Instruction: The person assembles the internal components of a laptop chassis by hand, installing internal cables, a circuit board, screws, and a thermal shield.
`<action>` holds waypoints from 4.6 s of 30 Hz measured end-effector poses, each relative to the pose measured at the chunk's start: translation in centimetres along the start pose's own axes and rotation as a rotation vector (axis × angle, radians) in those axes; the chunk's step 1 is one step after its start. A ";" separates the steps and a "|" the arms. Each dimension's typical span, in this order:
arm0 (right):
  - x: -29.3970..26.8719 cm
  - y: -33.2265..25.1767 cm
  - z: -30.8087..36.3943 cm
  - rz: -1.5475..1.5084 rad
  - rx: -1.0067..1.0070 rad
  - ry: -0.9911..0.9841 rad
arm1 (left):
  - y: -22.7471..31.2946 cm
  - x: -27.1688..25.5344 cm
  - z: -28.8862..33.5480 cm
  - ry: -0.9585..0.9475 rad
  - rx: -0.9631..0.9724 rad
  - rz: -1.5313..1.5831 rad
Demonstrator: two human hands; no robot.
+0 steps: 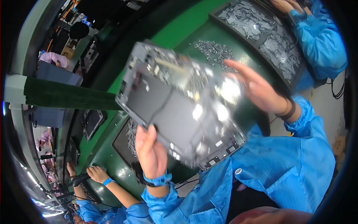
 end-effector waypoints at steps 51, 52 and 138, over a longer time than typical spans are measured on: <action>1.7 3.1 -3.3 1.329 -0.855 -0.257 | -0.7 -2.2 -5.1 0.023 0.868 -1.209; 2.3 2.6 -2.7 1.313 -1.004 -0.294 | -0.4 -3.3 -5.0 0.060 0.866 -1.225; 6.5 8.7 -12.4 1.183 -0.107 -0.290 | -5.6 -3.9 -2.7 0.091 0.462 -0.439</action>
Point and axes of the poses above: each hand's wrist, its own z-axis away from the middle knuckle, its own x-axis out of the palm, y = z × x, the point moved 6 cm from there along -z, towards the middle knuckle, and after that the axes turned 15 degrees about y, right-handed, at the moved point
